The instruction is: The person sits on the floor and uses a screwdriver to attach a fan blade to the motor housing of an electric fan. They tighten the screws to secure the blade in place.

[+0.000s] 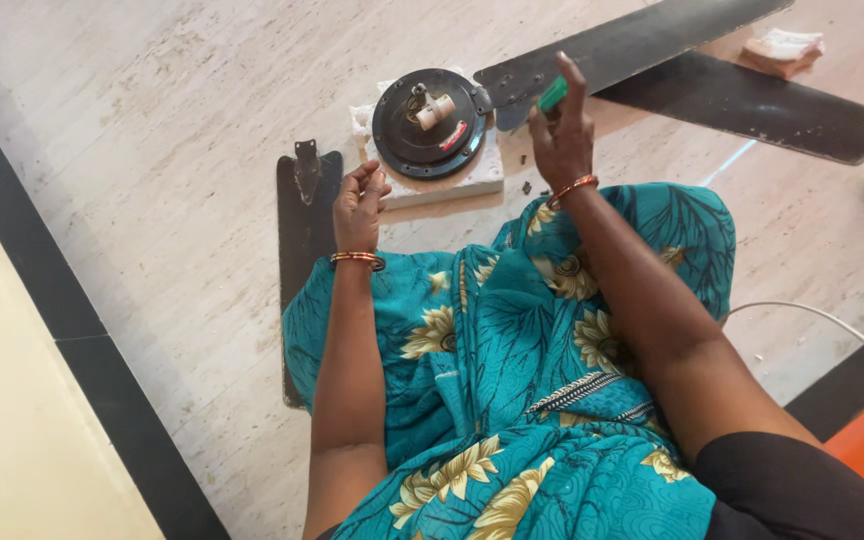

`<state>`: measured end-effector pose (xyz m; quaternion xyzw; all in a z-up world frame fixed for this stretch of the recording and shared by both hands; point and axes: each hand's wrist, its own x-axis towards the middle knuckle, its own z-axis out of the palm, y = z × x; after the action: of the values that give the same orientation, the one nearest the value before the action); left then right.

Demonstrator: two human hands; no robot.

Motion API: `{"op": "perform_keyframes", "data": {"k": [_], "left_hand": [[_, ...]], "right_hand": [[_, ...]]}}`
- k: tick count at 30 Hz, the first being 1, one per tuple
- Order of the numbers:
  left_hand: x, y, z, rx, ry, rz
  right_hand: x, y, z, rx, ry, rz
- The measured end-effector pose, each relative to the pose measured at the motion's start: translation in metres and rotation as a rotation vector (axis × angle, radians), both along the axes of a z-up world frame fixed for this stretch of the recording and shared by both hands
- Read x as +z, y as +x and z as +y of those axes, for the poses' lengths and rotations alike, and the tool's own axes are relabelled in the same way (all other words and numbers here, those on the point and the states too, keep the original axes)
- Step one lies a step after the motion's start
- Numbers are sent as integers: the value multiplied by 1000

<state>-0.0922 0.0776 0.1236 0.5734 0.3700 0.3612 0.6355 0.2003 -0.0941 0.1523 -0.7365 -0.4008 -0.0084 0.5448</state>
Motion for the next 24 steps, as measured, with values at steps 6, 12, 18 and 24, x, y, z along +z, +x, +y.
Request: {"op": "perform_keyframes", "data": {"k": [6,12,18,24], "left_hand": [[-56,12,37,8,-31,337],[-85,28,49,14,241,785],[-92,35,59,4,251,802],[-97,41,58,-54,336,839]], "right_hand": [[27,42,40,134,210,-187],[28,61,66,209,122,-218],[1,67,87,158,72,-35],[-7,60,102,234,77,-165]]}}
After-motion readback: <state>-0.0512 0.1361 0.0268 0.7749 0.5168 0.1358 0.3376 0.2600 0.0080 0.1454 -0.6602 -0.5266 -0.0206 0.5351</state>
